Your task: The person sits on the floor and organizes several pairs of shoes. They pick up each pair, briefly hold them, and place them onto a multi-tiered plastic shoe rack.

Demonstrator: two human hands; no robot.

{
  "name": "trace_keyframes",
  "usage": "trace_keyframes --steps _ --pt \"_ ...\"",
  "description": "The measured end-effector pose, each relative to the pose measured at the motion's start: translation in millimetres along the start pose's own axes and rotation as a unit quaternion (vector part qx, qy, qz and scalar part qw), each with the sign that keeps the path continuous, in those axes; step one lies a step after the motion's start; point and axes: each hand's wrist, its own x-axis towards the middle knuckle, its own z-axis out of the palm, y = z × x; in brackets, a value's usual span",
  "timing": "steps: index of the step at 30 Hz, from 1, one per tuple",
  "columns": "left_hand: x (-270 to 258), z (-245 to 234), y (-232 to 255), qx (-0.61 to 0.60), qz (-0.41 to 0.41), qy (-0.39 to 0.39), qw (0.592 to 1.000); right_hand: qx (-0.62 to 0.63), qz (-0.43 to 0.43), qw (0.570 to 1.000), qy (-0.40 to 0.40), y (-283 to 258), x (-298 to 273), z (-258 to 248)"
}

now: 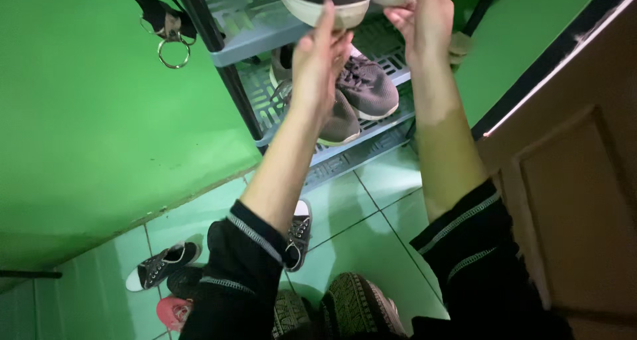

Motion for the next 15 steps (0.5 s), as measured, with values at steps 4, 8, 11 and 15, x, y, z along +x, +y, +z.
trace_keyframes --steps 4,8,11,15 --pt "26.4 19.9 10.4 -0.002 -0.028 0.057 0.998 -0.021 0.085 0.996 -0.011 -4.6 5.3 9.4" --pt "22.7 27.3 7.6 0.011 0.065 0.052 0.996 0.037 0.023 0.999 -0.016 -5.4 -6.7 25.0" --pt "-17.4 26.8 17.1 0.023 0.078 0.044 0.996 0.054 -0.023 0.997 -0.042 -17.6 -44.8 33.6" --pt "-109.3 13.0 36.0 0.07 0.073 0.009 0.995 0.075 -0.036 0.994 -0.072 -43.3 -146.6 36.7"
